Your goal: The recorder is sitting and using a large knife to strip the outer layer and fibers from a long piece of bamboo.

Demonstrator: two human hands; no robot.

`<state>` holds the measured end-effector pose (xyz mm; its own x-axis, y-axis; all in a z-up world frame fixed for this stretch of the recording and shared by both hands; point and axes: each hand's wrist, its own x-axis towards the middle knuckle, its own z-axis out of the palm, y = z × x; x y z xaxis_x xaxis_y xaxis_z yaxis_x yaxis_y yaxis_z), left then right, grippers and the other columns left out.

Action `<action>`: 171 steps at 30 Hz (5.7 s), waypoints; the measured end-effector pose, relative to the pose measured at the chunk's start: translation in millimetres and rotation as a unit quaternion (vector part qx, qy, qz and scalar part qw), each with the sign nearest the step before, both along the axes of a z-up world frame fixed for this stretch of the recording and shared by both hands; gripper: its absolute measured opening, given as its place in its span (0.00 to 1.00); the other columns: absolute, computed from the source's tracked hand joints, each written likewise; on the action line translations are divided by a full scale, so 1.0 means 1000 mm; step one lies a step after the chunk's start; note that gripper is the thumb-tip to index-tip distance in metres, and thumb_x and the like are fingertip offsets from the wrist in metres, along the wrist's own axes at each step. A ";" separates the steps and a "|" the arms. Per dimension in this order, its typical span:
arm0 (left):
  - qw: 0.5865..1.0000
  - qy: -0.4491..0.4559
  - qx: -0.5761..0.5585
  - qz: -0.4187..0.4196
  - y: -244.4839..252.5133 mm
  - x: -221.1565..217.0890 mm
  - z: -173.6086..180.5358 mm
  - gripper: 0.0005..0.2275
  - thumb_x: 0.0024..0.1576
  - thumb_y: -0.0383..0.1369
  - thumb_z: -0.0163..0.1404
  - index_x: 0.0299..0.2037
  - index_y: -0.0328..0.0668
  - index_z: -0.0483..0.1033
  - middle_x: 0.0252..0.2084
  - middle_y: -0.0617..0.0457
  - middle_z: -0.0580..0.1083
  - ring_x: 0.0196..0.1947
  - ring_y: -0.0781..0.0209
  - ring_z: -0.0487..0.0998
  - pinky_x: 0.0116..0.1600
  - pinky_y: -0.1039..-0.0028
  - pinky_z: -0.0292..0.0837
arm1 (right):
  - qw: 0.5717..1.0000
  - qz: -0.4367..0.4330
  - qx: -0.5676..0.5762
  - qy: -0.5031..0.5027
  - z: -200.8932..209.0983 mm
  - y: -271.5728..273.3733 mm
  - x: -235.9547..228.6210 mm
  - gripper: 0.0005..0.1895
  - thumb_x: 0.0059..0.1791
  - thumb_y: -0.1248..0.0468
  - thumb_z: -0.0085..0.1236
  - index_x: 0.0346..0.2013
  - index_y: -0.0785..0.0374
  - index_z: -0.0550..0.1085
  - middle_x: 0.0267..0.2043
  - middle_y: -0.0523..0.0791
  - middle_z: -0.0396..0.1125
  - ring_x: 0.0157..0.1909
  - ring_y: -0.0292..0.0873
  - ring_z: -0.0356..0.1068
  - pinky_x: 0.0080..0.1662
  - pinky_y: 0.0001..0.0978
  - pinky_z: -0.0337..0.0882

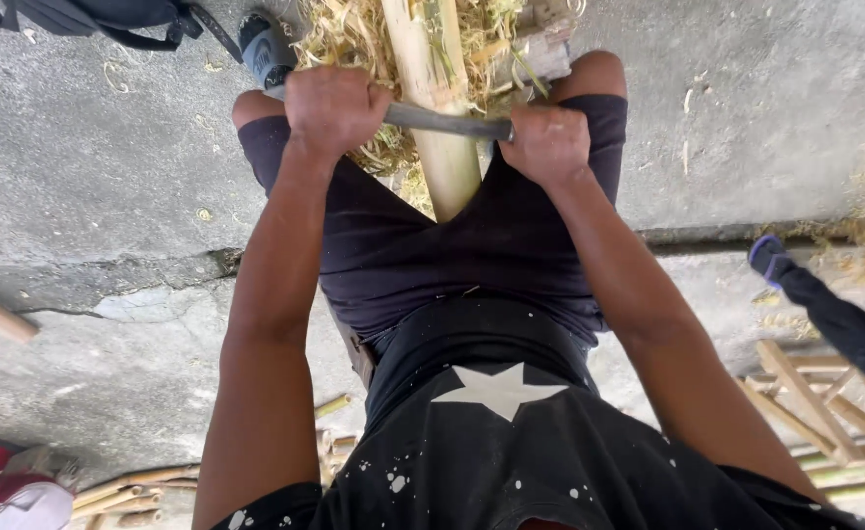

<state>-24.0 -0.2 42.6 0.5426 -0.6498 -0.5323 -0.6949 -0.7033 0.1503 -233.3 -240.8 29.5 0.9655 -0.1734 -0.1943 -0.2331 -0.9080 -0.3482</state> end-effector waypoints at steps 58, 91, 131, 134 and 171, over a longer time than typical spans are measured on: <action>0.995 -0.090 0.001 0.054 -0.035 0.061 -0.012 0.23 0.67 0.46 0.37 0.22 0.47 0.73 0.15 0.58 0.64 0.13 0.65 0.62 0.19 0.65 0.62 | 0.994 0.080 -0.065 0.037 -0.019 -0.061 0.082 0.12 0.49 0.55 0.62 0.25 0.56 0.77 0.21 0.45 0.70 0.23 0.44 0.72 0.27 0.41 0.71; 0.993 -0.053 0.088 -0.063 -0.050 0.029 0.030 0.26 0.66 0.53 0.35 0.30 0.46 0.81 0.19 0.58 0.64 0.19 0.62 0.68 0.25 0.60 0.71 | 0.996 -0.082 0.017 -0.030 -0.021 0.010 -0.010 0.13 0.46 0.52 0.66 0.27 0.57 0.79 0.25 0.49 0.72 0.27 0.52 0.75 0.33 0.47 0.74; 0.997 -0.069 -0.030 0.021 -0.046 0.037 0.020 0.25 0.66 0.54 0.37 0.38 0.45 0.82 0.28 0.49 0.78 0.27 0.55 0.78 0.34 0.59 0.74 | 0.997 0.021 -0.043 0.061 -0.029 -0.019 0.009 0.14 0.41 0.52 0.65 0.29 0.59 0.78 0.30 0.51 0.74 0.34 0.55 0.75 0.31 0.50 0.73; 0.990 -0.126 -0.032 -0.054 -0.051 0.043 0.004 0.24 0.62 0.52 0.38 0.28 0.50 0.83 0.21 0.50 0.76 0.24 0.52 0.77 0.31 0.52 0.72 | 0.999 -0.030 -0.016 -0.001 -0.019 -0.026 0.020 0.13 0.41 0.51 0.66 0.26 0.57 0.79 0.26 0.49 0.73 0.31 0.54 0.75 0.33 0.48 0.74; 0.967 -0.113 -0.215 0.073 -0.012 0.045 -0.036 0.16 0.57 0.45 0.50 0.20 0.48 0.78 0.16 0.51 0.72 0.16 0.56 0.73 0.22 0.61 0.68 | 0.990 0.049 -0.070 0.112 0.032 -0.030 0.076 0.13 0.46 0.52 0.65 0.32 0.58 0.80 0.25 0.49 0.73 0.28 0.53 0.76 0.31 0.48 0.74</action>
